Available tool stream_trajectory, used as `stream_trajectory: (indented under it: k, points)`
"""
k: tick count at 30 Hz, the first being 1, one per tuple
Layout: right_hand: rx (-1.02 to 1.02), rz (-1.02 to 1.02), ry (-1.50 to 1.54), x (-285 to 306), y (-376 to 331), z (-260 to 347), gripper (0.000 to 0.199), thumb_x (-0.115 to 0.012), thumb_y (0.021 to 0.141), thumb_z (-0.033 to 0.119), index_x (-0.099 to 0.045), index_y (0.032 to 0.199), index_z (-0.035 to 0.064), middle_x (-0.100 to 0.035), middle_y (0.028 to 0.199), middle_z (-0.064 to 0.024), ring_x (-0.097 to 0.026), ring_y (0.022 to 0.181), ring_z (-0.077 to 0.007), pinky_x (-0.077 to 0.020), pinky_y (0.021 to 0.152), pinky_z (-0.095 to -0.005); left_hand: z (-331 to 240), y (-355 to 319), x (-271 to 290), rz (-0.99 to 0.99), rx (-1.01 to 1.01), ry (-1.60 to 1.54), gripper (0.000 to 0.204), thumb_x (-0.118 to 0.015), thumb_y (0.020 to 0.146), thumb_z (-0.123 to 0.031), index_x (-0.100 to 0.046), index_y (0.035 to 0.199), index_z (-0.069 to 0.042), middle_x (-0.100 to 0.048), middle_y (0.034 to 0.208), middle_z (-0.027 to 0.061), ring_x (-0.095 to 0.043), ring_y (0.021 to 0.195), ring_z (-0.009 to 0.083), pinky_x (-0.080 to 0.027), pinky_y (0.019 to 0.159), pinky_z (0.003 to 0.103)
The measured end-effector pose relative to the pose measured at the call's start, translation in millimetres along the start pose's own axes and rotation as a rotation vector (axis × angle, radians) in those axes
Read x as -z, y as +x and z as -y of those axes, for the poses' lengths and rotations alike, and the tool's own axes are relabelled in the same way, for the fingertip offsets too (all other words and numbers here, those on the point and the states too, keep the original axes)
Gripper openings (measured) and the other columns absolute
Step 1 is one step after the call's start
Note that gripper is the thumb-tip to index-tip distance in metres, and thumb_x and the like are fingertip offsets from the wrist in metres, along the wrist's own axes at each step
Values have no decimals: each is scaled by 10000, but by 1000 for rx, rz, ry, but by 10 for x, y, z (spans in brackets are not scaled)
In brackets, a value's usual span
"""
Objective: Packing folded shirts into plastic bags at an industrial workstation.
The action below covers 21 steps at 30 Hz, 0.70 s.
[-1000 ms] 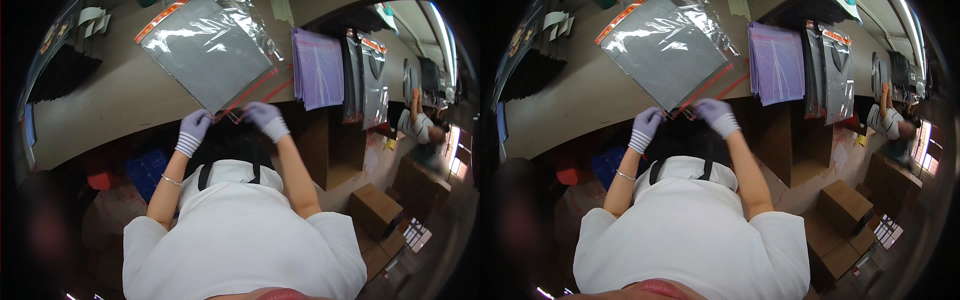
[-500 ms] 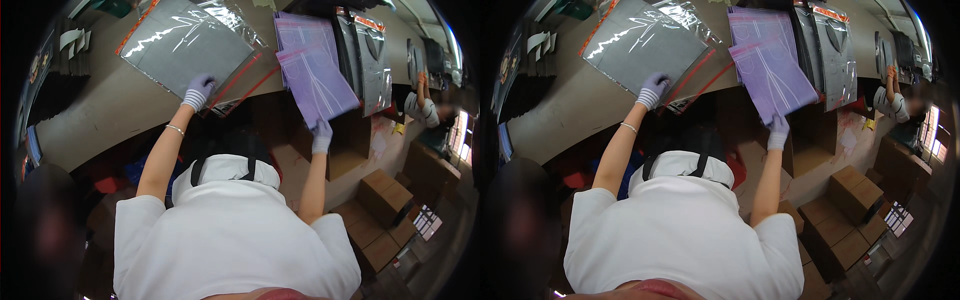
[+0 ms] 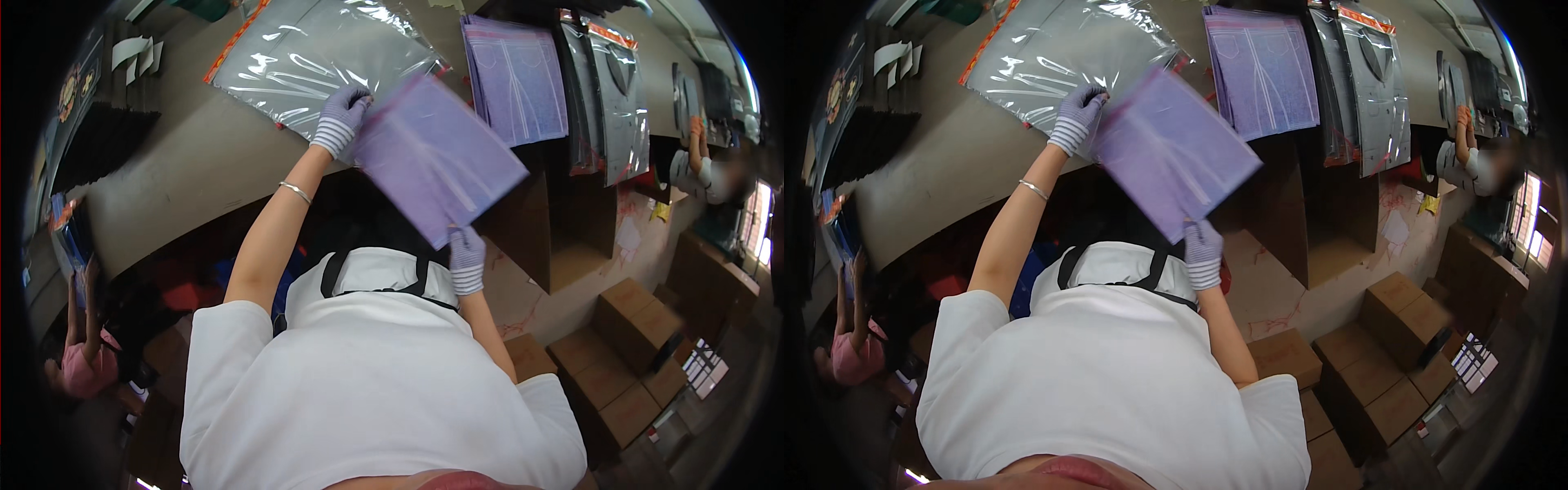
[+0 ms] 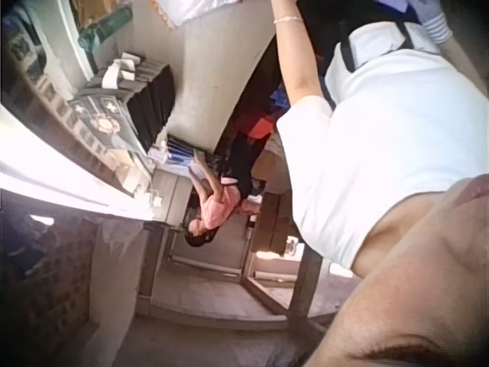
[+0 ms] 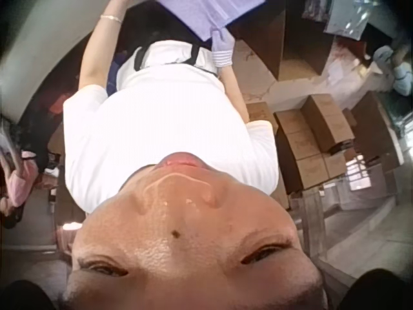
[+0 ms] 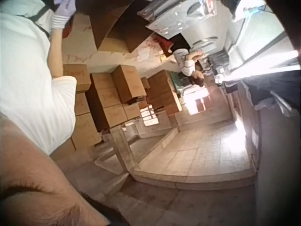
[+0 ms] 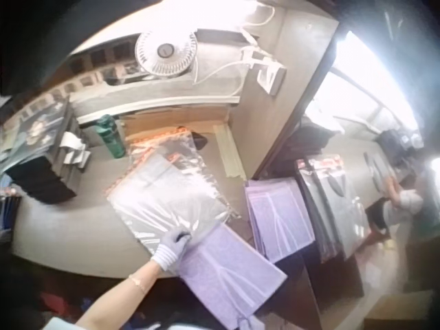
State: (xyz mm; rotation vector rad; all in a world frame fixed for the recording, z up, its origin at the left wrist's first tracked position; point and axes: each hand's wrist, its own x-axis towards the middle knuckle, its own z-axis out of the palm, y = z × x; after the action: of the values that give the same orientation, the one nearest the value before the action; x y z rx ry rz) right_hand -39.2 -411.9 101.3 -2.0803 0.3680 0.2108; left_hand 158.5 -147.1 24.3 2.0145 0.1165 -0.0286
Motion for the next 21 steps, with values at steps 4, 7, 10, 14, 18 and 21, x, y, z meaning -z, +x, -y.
stream_trajectory:
  k: [4,7,10,14,18,21]
  points:
    - [-91,231,287,-230,106,130,259,-512,864,159,-584,1009,-43,-571,785,-25,-467,707,-80,-413,661,-229,-402,-201,191,-22,-83,-20,121,-595,773,-61,-606,872,9,-599,798,85,-565,717,163,-457,680,284]
    - [-86,446,496,-610,743,295,307,-485,875,189,-536,1075,-39,-604,876,-77,-518,787,-110,-422,745,-256,-456,-385,266,51,-214,32,123,-607,745,-15,-599,864,15,-587,857,83,-557,788,167,-455,732,293]
    - [-18,746,602,-1222,1440,712,343,-481,868,213,-506,1114,-25,-601,941,-114,-551,867,-173,-422,809,-281,-396,-588,278,-14,-133,-81,130,-609,735,-80,-605,850,-21,-586,818,136,-569,755,267,-462,706,331]
    - [573,935,-556,-1505,1902,514,346,-535,784,246,-550,1073,58,-591,1005,-175,-571,913,-301,-439,814,-351,255,-667,498,76,134,60,148,-577,771,-111,-601,890,-25,-610,838,131,-588,787,253,-463,713,327]
    - [325,883,-876,-1287,1706,667,251,-537,749,235,-605,946,96,-598,981,-139,-563,905,-300,-449,793,-387,720,-1163,758,-157,325,-71,217,-514,829,-192,-615,846,0,-642,794,121,-612,750,223,-468,708,295]
    - [661,758,-520,-1438,1345,687,194,-554,737,194,-607,895,95,-608,894,-99,-564,862,-285,-459,753,-371,939,-1745,876,-165,757,-238,294,-511,848,-263,-632,803,1,-643,733,98,-575,589,136,-456,569,259]
